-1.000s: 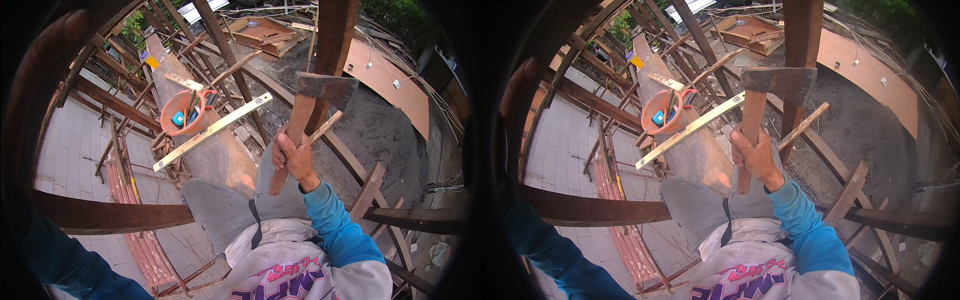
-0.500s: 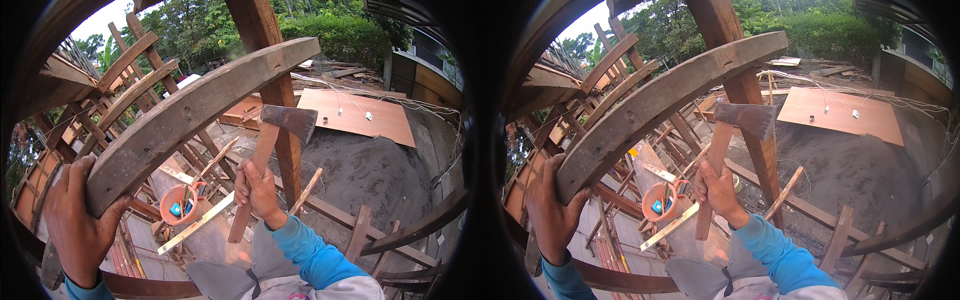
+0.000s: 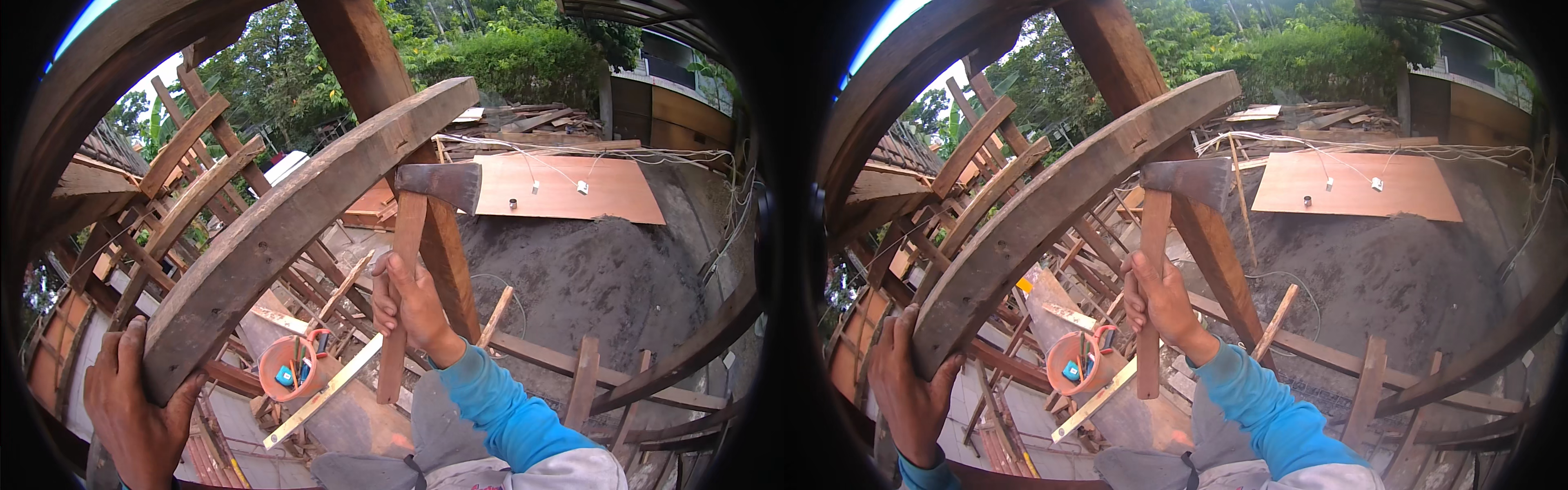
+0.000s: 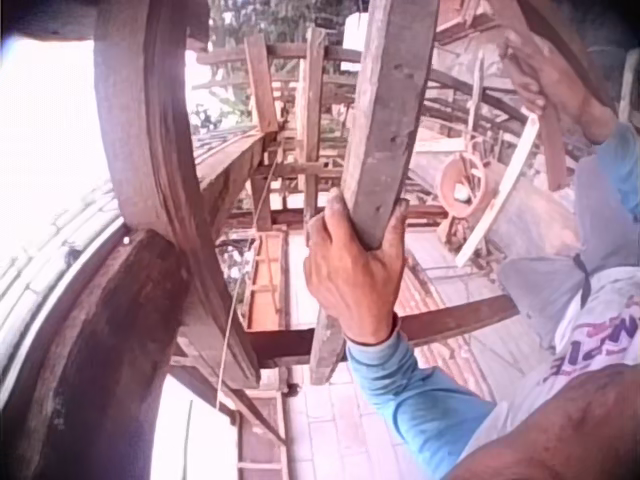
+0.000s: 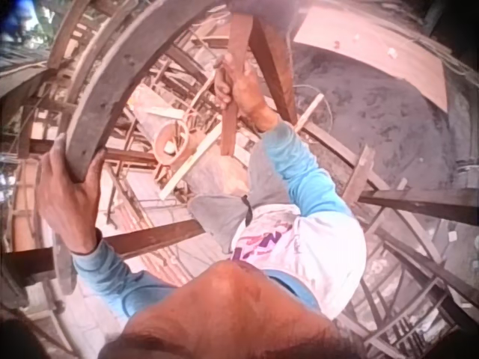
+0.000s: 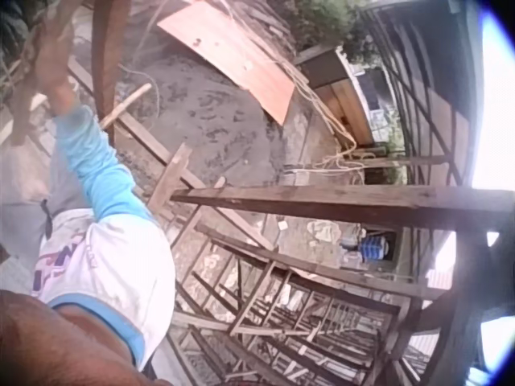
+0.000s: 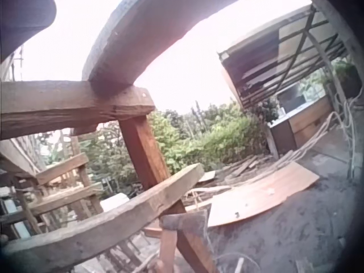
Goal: The person hammers a nail into a wooden beam using the back of a hatchet while sitting on a wooden frame, reaching into a bucket for nails and handling a spirit level.
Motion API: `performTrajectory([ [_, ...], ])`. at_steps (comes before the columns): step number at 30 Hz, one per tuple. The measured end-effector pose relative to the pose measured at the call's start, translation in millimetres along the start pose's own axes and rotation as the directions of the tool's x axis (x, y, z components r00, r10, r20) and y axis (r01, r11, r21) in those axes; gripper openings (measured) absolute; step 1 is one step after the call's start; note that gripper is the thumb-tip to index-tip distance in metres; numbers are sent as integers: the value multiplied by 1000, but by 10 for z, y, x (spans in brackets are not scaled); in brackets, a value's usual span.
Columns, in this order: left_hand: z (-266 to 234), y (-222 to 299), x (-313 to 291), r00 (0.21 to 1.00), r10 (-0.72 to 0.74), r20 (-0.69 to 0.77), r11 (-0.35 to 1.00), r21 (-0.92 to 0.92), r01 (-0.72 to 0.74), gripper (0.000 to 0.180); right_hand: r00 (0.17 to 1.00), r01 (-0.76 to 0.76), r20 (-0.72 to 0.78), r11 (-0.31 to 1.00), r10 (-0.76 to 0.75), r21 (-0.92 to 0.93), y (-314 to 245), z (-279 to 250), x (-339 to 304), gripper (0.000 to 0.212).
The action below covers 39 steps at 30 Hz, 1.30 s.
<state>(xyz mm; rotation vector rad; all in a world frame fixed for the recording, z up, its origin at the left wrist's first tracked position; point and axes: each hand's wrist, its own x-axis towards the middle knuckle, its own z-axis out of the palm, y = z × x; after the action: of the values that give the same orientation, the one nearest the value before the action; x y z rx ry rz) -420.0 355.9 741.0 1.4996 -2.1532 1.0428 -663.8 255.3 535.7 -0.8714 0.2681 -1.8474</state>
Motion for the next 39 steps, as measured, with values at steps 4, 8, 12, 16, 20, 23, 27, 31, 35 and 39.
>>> performTrajectory([
  [4,-25,-25,17,996,64,-64,998,21,-63,71,1000,-16,19,1000,16,2,-28,-19,77,41],
  [8,-87,40,57,994,75,-77,997,21,-74,72,999,-13,42,1000,14,-4,-76,-42,115,41],
  [12,-70,31,62,990,94,-102,994,65,-87,74,998,-4,60,1000,5,-24,-92,-79,140,40],
  [16,-80,40,74,993,88,-81,996,33,-86,76,999,-1,48,998,4,-69,-84,-129,143,39],
  [20,-125,6,127,992,98,-75,995,18,-97,75,998,-10,58,996,15,-86,-141,-132,149,38],
  [23,-132,18,126,989,115,-93,993,42,-111,75,998,-25,62,996,31,-90,-139,-147,146,38],
  [27,-128,4,124,982,144,-119,989,56,-138,75,997,-19,68,994,26,-106,-145,-151,140,38],
  [31,-135,-9,129,992,97,-85,995,30,-95,76,997,-13,72,994,21,-112,-151,-142,151,39],
  [35,-132,-59,134,993,94,-68,995,32,-92,76,997,6,75,993,3,-118,-160,-133,159,39],
  [39,-167,-51,120,998,58,-27,998,17,-58,77,998,-12,65,994,19,-108,-133,-120,161,40],
])
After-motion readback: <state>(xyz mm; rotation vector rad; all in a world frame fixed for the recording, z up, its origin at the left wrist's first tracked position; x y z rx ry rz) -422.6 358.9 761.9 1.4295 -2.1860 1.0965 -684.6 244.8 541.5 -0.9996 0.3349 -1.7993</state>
